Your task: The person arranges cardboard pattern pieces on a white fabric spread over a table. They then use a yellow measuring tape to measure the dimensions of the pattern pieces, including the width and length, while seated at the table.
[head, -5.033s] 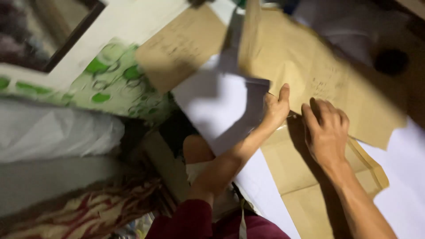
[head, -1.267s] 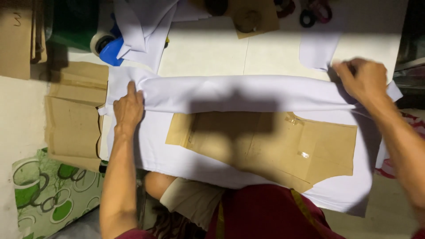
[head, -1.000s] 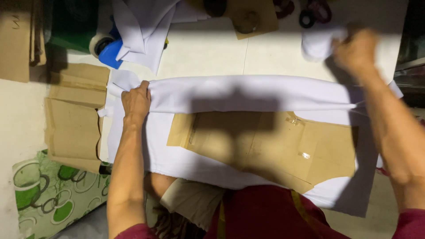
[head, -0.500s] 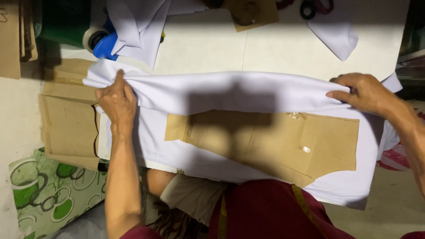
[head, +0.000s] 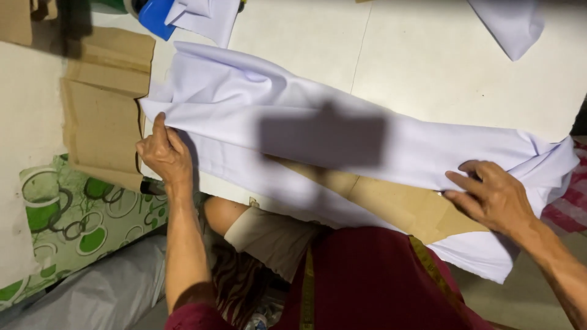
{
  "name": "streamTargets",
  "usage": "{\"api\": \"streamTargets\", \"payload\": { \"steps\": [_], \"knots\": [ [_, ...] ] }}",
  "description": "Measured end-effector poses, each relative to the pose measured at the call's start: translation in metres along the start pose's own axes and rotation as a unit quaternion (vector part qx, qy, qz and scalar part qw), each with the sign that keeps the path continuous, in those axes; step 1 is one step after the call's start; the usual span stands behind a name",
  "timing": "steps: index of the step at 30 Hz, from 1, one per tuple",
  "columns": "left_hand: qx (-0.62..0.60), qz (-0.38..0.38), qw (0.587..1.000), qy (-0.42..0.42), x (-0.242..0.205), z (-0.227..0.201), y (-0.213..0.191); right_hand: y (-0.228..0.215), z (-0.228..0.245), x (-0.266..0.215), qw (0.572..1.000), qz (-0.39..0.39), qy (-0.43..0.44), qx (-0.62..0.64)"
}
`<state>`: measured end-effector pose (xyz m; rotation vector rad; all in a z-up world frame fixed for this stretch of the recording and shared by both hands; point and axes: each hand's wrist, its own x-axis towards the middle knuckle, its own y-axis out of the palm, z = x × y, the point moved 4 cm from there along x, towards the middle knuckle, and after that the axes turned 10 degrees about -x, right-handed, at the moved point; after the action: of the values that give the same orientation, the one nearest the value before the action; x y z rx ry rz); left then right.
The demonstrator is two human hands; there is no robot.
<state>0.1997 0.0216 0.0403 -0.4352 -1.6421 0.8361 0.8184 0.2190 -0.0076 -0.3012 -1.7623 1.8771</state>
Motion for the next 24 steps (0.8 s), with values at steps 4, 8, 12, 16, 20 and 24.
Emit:
{"api": "streamTargets", "payload": {
  "steps": [4,8,12,16,20,24],
  "knots": [
    [0.003,-0.007,1.000,-0.025,-0.006,-0.003,-0.007,-0.003,-0.009,0.036,0.988,0.075,0.120,0.068],
    [-0.012,-0.032,0.999,-0.042,-0.006,-0.001,-0.014,-0.018,-0.005,0.101,0.996,0.071,0.059,0.018],
    [-0.011,-0.043,0.998,-0.042,-0.001,-0.006,-0.027,0.006,-0.028,0.115,0.991,0.060,0.025,0.115],
    [-0.076,-0.051,0.993,-0.079,0.014,-0.017,-0.047,-0.001,-0.030,0.098,0.979,0.112,0.036,0.164],
    [-0.130,-0.093,0.980,-0.120,0.045,-0.042,-0.078,-0.021,-0.043,0.062,0.942,0.288,0.143,0.098],
    [-0.243,-0.096,0.951,-0.162,0.089,-0.066,-0.085,0.024,-0.131,-0.011,0.917,0.346,0.186,-0.065]
  ]
}}
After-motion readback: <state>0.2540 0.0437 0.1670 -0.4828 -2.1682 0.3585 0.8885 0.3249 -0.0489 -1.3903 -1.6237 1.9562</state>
